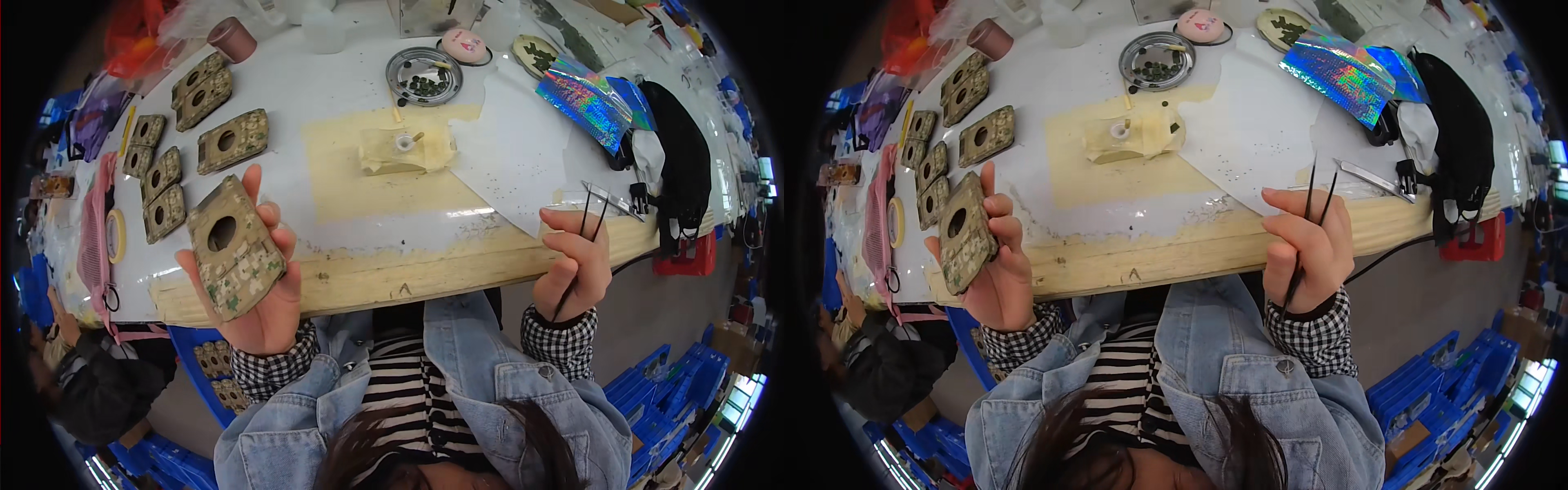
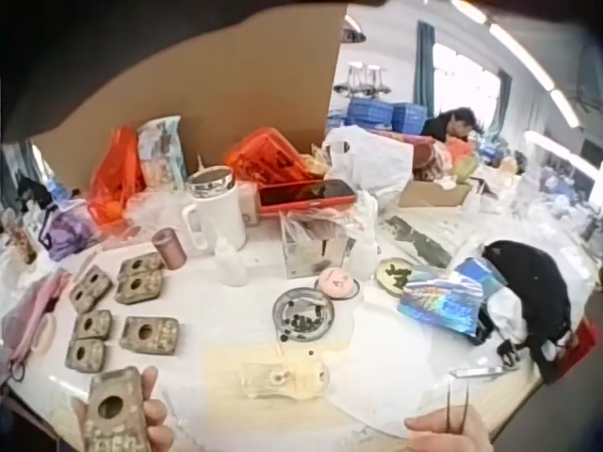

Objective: Applying small decorative or camouflage elements to the surface of model tank hulls using a brush and tweezers.

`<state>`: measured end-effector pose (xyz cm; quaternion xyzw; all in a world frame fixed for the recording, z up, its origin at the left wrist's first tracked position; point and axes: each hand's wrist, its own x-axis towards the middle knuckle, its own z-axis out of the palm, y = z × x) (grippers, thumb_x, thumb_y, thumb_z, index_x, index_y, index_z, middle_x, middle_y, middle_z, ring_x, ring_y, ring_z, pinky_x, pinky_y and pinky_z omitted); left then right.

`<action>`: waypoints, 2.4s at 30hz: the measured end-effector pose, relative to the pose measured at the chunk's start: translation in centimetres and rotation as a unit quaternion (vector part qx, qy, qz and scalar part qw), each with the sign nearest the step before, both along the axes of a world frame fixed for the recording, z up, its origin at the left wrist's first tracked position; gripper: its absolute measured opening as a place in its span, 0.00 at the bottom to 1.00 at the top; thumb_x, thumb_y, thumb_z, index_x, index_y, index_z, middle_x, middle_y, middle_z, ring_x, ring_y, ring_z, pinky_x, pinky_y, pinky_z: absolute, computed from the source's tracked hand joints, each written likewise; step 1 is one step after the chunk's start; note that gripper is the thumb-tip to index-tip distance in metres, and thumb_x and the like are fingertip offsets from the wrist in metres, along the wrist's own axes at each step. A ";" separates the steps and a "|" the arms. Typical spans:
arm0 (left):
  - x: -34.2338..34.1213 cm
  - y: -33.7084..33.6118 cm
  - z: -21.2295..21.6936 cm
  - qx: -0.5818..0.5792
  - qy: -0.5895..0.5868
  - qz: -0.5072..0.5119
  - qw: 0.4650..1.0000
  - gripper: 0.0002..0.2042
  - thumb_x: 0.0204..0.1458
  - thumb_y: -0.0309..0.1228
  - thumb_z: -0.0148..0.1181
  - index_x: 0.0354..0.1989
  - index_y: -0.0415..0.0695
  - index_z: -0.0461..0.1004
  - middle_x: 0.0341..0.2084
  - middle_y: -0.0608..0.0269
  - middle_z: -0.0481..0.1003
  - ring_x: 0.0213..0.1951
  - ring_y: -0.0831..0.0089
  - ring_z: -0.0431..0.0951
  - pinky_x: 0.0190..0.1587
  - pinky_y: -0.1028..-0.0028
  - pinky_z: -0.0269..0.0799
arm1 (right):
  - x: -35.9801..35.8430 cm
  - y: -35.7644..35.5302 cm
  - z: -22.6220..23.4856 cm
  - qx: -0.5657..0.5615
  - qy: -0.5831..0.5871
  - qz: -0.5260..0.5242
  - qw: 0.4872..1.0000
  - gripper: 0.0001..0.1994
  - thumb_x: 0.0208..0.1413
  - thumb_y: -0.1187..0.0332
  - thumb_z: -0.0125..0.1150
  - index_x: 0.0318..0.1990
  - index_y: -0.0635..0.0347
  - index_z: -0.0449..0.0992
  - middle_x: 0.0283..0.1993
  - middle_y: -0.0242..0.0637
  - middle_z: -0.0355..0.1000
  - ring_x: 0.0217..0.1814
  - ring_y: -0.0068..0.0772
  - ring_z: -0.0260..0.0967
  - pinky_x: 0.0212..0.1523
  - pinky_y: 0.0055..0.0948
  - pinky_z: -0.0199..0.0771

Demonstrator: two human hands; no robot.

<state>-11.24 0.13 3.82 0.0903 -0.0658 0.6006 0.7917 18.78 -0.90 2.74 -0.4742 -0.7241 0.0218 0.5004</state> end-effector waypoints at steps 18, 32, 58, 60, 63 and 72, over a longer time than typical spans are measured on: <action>2.2 1.7 -1.6 -0.070 -0.051 -0.050 0.995 0.31 0.60 0.47 0.39 0.64 0.39 0.42 0.55 0.46 0.58 0.57 0.57 0.62 0.59 0.65 0.65 | -7.4 7.3 3.0 0.002 -0.097 0.014 0.995 0.11 0.41 0.76 0.65 0.36 0.61 0.76 0.25 0.39 0.69 0.32 0.38 0.66 0.32 0.31 0.67; 2.5 0.9 -2.2 -0.057 0.008 -0.021 0.998 0.33 0.59 0.50 0.39 0.65 0.40 0.41 0.55 0.46 0.60 0.56 0.58 0.64 0.59 0.65 0.63 | -8.1 7.5 2.7 0.005 -0.048 0.046 0.998 0.08 0.41 0.78 0.65 0.31 0.61 0.75 0.27 0.37 0.72 0.29 0.35 0.66 0.29 0.28 0.65; 3.7 -1.2 -2.3 -0.066 0.328 0.065 0.940 0.29 0.58 0.51 0.40 0.64 0.52 0.44 0.54 0.54 0.63 0.56 0.61 0.66 0.57 0.59 0.66 | -11.5 2.2 2.9 -0.164 0.253 0.253 0.919 0.05 0.57 0.74 0.54 0.37 0.68 0.69 0.33 0.38 0.72 0.34 0.20 0.66 0.37 0.18 0.67; 3.7 -1.1 -2.4 -0.065 0.330 0.066 0.939 0.29 0.58 0.51 0.40 0.64 0.52 0.44 0.54 0.54 0.63 0.56 0.61 0.66 0.57 0.59 0.66 | -11.4 2.2 2.9 -0.164 0.248 0.255 0.920 0.05 0.57 0.74 0.54 0.37 0.68 0.69 0.33 0.38 0.72 0.34 0.20 0.67 0.37 0.18 0.67; 3.7 -1.2 -2.3 -0.068 0.336 0.070 0.937 0.29 0.58 0.51 0.40 0.64 0.52 0.44 0.54 0.54 0.62 0.56 0.61 0.66 0.56 0.59 0.66 | -11.5 2.3 2.9 -0.166 0.246 0.256 0.920 0.05 0.56 0.75 0.54 0.37 0.68 0.69 0.34 0.39 0.72 0.34 0.21 0.67 0.38 0.19 0.67; 3.7 -1.1 -2.4 -0.066 0.338 0.070 0.936 0.30 0.58 0.51 0.41 0.64 0.53 0.44 0.54 0.54 0.62 0.56 0.61 0.66 0.56 0.59 0.66 | -11.5 2.3 2.8 -0.174 0.249 0.252 0.919 0.05 0.56 0.75 0.54 0.37 0.68 0.69 0.35 0.39 0.72 0.35 0.21 0.67 0.39 0.19 0.67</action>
